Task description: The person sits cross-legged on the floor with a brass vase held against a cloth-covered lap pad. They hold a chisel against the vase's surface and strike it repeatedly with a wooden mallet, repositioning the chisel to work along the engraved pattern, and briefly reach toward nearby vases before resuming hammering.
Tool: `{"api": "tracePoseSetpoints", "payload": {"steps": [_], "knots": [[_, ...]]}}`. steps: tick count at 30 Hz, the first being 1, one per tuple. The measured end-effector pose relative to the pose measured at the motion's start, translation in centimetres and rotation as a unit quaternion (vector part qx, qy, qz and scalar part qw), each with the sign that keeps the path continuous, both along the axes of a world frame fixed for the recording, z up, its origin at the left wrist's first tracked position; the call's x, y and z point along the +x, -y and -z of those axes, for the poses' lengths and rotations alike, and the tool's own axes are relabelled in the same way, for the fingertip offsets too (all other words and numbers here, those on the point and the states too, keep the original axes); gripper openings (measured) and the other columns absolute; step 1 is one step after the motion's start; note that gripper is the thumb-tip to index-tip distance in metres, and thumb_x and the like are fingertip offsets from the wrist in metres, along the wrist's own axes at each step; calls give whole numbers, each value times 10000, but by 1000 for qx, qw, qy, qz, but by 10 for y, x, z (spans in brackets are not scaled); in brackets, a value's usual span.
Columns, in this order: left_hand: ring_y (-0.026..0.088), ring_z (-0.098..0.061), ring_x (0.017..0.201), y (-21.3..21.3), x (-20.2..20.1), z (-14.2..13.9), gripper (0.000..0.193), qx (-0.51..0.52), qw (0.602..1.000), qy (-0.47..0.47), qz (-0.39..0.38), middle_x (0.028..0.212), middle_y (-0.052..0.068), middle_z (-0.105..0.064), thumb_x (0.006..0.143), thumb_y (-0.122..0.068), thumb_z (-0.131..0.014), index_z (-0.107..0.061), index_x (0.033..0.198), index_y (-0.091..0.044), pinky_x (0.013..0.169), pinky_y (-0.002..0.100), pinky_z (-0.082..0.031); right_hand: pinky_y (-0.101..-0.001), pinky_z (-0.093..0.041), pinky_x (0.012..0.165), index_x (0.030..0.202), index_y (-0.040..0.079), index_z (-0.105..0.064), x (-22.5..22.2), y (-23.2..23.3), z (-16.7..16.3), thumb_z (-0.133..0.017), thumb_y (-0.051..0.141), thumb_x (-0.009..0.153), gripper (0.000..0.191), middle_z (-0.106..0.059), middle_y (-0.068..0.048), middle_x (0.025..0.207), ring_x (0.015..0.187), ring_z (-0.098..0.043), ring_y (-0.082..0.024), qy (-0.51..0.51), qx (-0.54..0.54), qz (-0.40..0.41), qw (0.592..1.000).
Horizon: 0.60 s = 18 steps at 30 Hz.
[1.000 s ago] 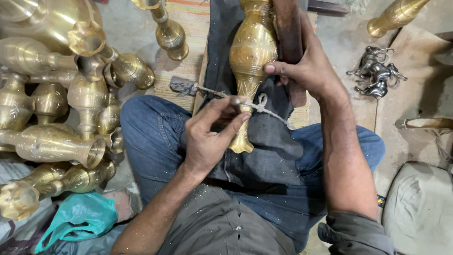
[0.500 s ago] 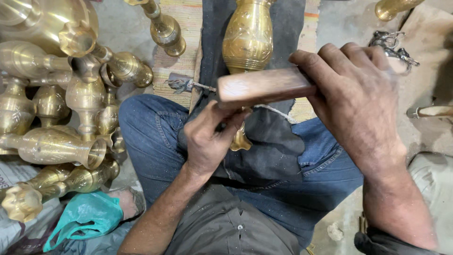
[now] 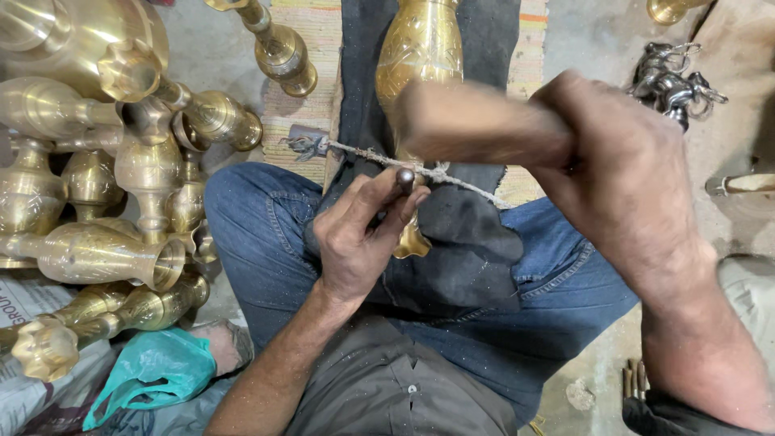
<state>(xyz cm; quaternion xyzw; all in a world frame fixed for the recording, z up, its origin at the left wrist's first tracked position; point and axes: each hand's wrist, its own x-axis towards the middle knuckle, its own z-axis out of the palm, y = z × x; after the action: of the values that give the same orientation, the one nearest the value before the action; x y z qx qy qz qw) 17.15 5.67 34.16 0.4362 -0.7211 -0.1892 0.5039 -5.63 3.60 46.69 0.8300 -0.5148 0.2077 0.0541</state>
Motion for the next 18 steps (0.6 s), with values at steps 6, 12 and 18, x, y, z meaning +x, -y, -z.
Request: {"api": "tracePoseSetpoints", "payload": {"steps": [6,12,18], "knots": [[110,-687,739,0,0,1,298,-9,1000,14,0,881,11,-677,928,-110,-861,-680,1161,-64,622,281,-577,-409,-521,863,1046,61,-646,-4,-4,2,-824,90,866,254,-659,-73,911,898,-673,-250,-18,35,40,998],[129,-676,736,-1,4,6,265,-5,999,45,-3,862,24,-656,940,-108,-844,-683,1142,-49,603,305,-556,-417,-519,868,1060,72,-653,-3,-7,2,-832,98,837,287,-652,-62,912,895,-666,-245,-52,26,39,998],[123,-678,725,1,5,10,254,6,999,33,17,851,18,-655,933,-108,-843,-697,1133,-49,599,296,-558,-416,-516,886,1061,76,-649,-2,-9,3,-836,95,818,307,-649,-69,951,925,-666,-265,-61,6,30,998]]}}
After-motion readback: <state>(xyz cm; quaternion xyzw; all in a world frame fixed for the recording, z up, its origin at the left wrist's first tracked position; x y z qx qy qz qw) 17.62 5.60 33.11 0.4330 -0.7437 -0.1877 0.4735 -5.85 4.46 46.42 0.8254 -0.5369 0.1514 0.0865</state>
